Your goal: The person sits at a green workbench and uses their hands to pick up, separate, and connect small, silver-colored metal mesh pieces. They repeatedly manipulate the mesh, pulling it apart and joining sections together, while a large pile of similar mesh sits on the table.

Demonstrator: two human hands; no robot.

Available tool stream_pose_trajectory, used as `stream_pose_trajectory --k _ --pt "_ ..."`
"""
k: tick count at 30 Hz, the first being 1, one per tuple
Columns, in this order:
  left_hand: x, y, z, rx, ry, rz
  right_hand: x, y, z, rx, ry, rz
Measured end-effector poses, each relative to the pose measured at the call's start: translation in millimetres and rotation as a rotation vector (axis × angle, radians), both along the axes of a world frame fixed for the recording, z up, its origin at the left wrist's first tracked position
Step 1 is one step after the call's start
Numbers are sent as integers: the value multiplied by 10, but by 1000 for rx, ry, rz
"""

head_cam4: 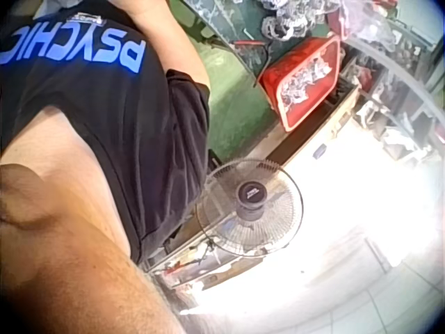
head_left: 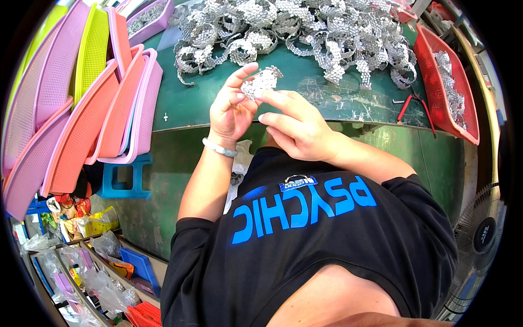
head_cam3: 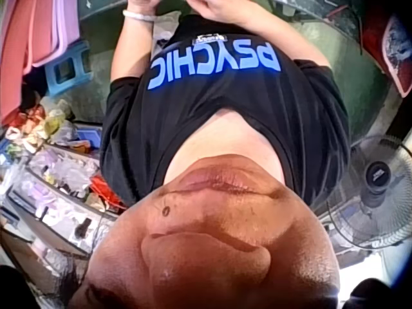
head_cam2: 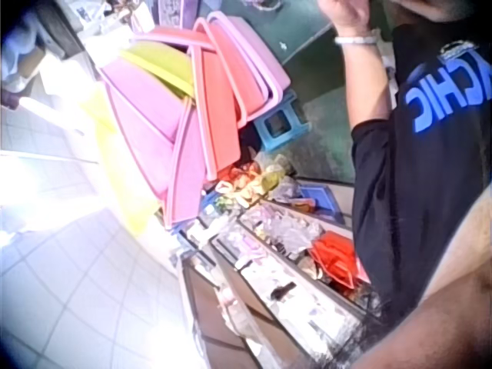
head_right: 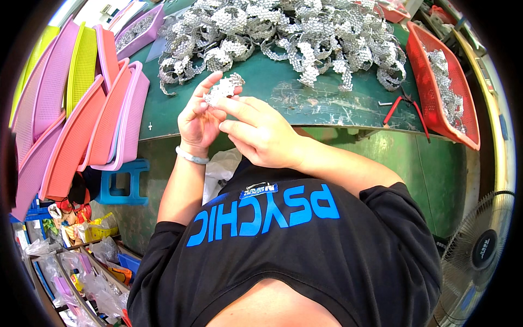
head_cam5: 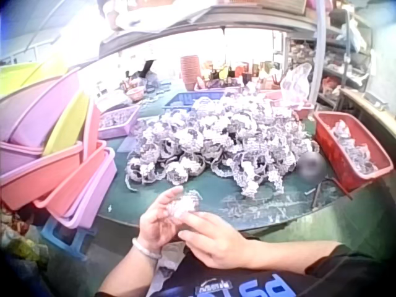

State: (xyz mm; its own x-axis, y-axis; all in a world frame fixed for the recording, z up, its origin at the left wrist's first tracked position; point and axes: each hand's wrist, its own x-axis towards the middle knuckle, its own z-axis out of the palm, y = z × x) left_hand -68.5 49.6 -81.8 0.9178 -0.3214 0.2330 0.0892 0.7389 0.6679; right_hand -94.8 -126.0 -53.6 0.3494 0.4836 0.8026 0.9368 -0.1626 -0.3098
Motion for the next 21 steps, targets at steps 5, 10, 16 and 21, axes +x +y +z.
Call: stream_pose_trajectory --k 5,10,16,21 --pt "-18 6 15 9 29 20 37 -30 -32 19 56 0" --pt "-16 -12 36 29 4 72 58 -60 -33 61 171 -6" --pt "13 -17 89 93 63 156 88 -97 -22 51 205 6" --pt "92 26 196 224 124 162 112 -112 32 52 164 -10"
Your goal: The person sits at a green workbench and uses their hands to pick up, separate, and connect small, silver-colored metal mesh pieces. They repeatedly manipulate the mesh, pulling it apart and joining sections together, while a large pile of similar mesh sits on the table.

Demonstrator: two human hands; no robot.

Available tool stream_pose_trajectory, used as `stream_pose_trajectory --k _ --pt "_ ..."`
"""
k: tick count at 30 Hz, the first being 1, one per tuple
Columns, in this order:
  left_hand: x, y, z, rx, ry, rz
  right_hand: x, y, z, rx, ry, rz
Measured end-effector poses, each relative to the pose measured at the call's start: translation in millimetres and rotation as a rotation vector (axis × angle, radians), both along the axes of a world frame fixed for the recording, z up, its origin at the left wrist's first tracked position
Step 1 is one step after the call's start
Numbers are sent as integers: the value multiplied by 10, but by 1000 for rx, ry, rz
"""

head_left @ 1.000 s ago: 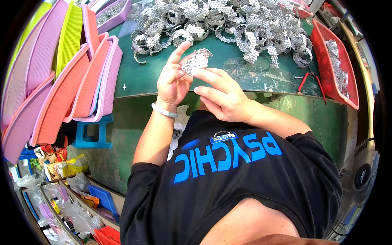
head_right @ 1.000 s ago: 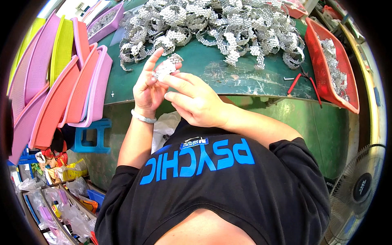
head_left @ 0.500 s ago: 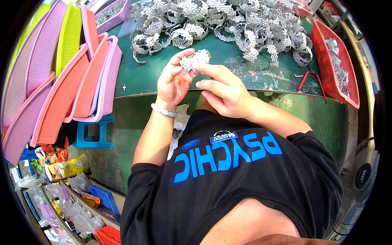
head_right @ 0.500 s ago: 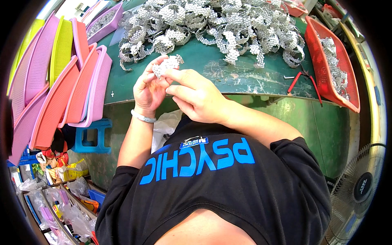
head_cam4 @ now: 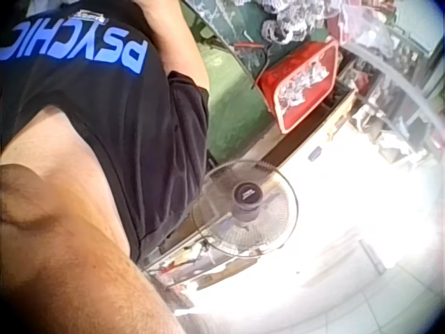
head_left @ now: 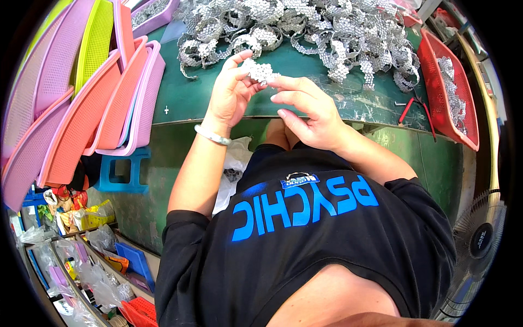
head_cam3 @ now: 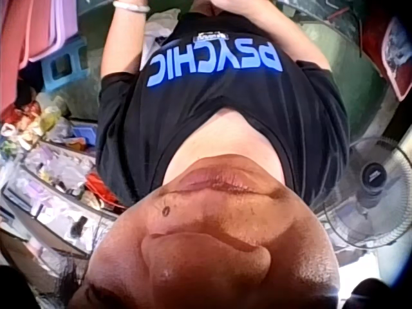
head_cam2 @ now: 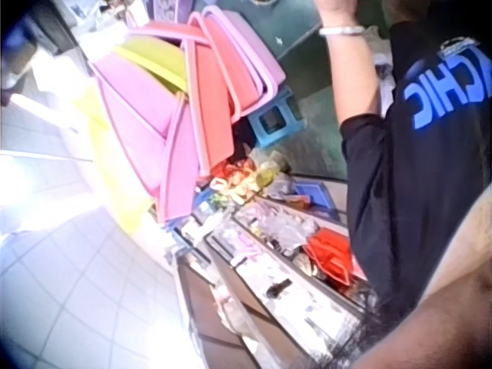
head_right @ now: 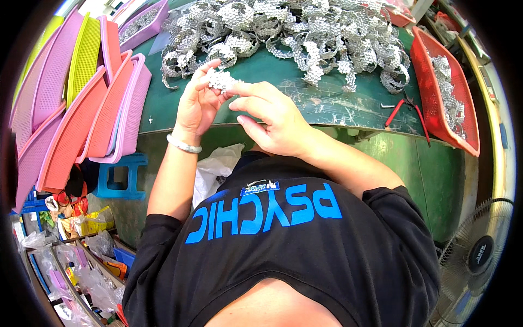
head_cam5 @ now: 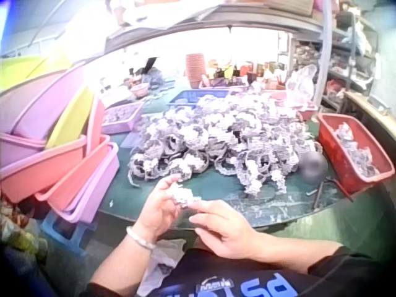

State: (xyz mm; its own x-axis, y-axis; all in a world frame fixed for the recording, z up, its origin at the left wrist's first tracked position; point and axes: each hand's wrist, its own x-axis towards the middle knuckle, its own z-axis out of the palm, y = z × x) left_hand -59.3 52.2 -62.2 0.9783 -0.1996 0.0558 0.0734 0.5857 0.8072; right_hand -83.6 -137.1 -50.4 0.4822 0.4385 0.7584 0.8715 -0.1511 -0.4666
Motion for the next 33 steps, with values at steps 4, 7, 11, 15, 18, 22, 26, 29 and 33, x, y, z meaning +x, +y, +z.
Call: stream_pose_trajectory --k 4,7,11,15,18,22,26,29,33 --pt "68 63 77 225 76 -154 59 -27 109 43 1 -30" --pt "70 48 156 370 138 -281 139 -43 128 65 26 -85" --pt "105 -30 200 525 180 -331 199 -62 105 99 565 58" --pt "180 -45 154 611 218 -372 248 -67 106 166 892 151" --pt "188 -84 148 662 223 -328 242 -78 115 193 1008 212" --pt "198 -102 196 700 226 -372 254 -126 126 186 1122 307" --pt "210 -137 211 726 237 -412 286 -152 21 214 1145 400" --pt "223 -153 193 714 239 -411 298 -166 -3 230 1152 401" --pt "214 -196 169 697 232 -358 296 -177 -40 271 1174 388"
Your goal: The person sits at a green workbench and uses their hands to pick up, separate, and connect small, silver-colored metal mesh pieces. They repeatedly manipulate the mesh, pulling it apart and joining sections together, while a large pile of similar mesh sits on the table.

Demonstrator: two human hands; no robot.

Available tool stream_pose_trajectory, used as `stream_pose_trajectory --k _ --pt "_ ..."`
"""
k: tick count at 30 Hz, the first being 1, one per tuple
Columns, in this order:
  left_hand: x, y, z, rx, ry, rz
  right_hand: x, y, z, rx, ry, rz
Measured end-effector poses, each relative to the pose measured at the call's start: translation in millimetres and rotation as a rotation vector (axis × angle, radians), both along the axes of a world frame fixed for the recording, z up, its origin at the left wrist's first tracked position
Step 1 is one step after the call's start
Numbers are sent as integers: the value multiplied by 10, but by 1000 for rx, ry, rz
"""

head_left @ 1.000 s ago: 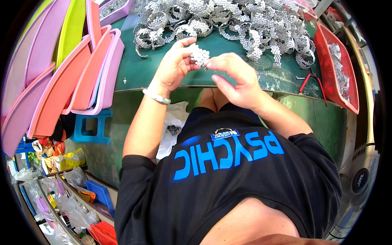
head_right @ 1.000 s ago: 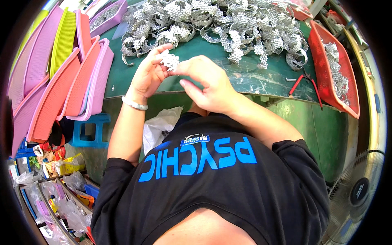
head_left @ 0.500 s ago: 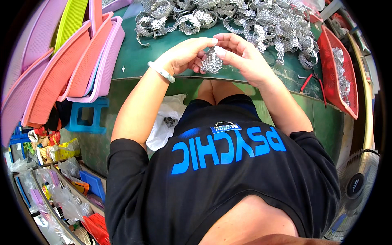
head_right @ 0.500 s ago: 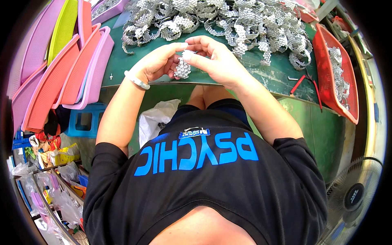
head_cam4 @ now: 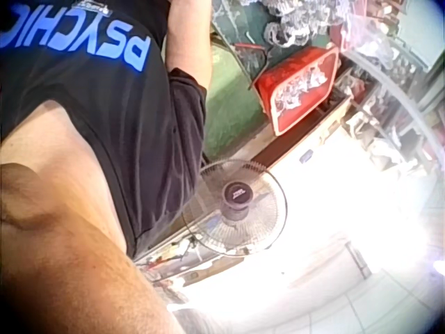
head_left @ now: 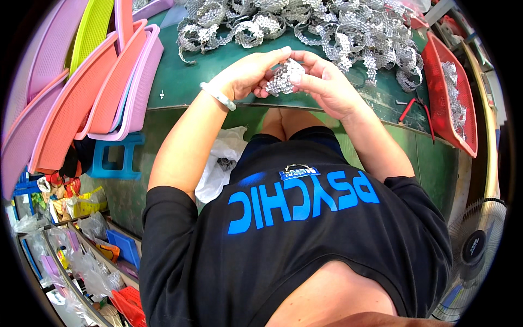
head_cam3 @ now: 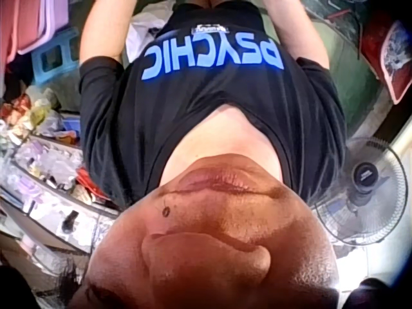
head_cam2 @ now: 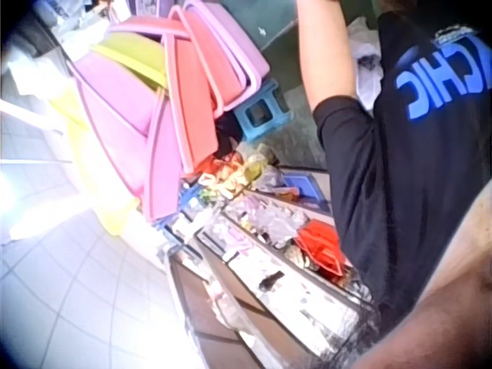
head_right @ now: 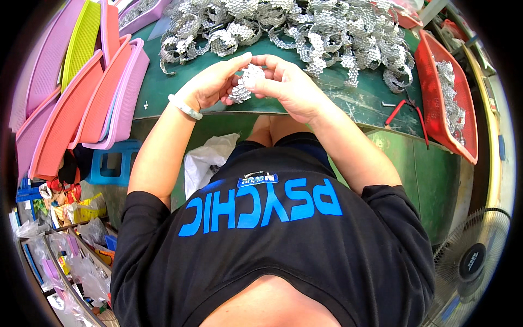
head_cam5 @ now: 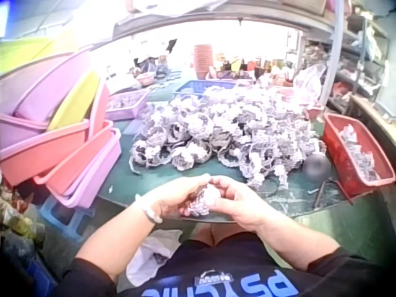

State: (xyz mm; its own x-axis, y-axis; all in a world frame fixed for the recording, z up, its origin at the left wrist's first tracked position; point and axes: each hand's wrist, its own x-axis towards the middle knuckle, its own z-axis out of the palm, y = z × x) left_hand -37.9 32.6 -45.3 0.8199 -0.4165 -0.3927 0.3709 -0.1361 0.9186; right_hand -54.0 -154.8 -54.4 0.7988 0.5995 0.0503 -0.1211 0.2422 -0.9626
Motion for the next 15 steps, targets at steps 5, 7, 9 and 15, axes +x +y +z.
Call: stream_pose_trajectory --k 5,7,9,15 --pt "-65 -15 57 -33 -10 67 -37 38 46 49 -1 -60" --pt "-82 -10 27 -84 -24 123 -66 59 65 81 -18 -101" --pt "-69 17 -3 -130 -20 139 -69 52 74 45 -61 -120" --pt "-178 41 43 -179 -68 154 -52 67 -20 -22 -289 -261"
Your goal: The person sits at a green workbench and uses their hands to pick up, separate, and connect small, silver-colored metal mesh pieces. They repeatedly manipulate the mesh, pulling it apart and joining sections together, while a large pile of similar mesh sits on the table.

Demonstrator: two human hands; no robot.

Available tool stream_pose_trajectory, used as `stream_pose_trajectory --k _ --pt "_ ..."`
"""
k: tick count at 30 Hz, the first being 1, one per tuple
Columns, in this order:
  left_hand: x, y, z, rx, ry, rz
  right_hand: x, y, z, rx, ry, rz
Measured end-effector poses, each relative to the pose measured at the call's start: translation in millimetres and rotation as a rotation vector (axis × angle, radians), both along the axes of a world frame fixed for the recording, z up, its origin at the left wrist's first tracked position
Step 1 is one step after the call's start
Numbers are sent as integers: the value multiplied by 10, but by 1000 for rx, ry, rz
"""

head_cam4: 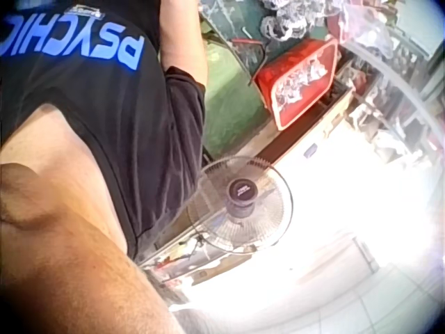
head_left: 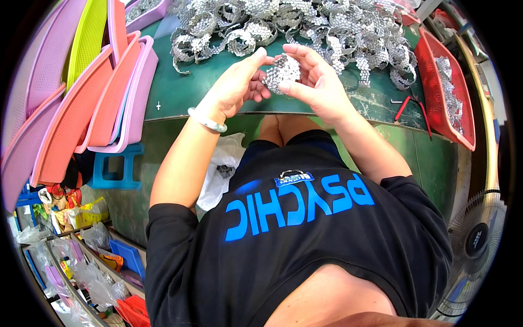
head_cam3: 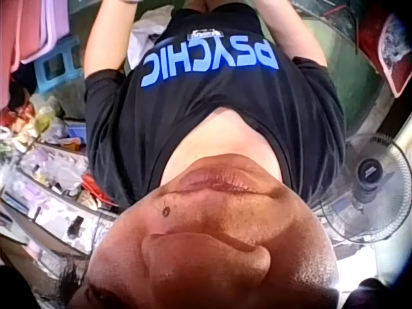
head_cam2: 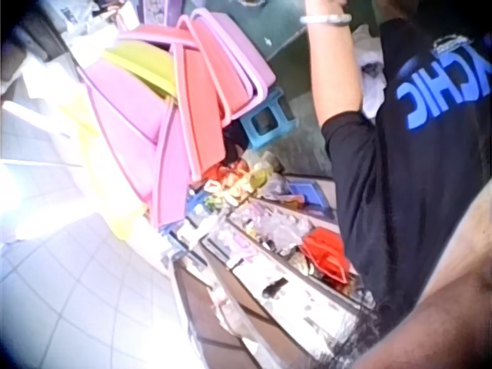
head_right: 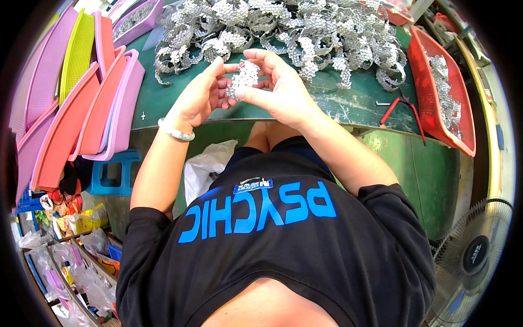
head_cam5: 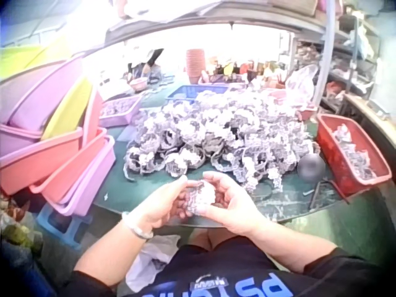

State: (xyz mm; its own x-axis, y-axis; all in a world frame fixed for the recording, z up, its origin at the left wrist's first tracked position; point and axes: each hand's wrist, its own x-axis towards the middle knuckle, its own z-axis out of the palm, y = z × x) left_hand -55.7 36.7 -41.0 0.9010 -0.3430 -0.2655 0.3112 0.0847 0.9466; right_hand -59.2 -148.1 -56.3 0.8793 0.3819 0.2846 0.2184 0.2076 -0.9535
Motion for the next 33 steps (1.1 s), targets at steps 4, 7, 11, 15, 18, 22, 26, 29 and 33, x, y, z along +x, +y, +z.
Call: stream_pose_trajectory --k 4,7,11,15,18,22,26,29,33 --pt "-103 -15 52 63 -110 18 44 25 -91 -111 -302 -166" --pt "-153 -68 95 83 -202 43 -34 18 1 -281 -430 -227" --pt "-180 -150 85 99 -307 47 -57 32 25 -307 -603 -365" --pt "-175 -203 19 155 -405 98 -28 55 4 -321 -798 -436" --pt "-168 -233 4 137 -402 135 -34 67 18 -317 -871 -462" --pt "-160 -262 -18 169 -418 169 -11 63 2 -313 -989 -499" --pt "-207 -311 54 139 -413 165 2 47 -18 -318 -1038 -524" --pt "-211 -322 61 81 -421 141 10 23 -12 -342 -1088 -529" --pt "-197 -321 12 29 -460 160 3 22 -3 -339 -1117 -522"
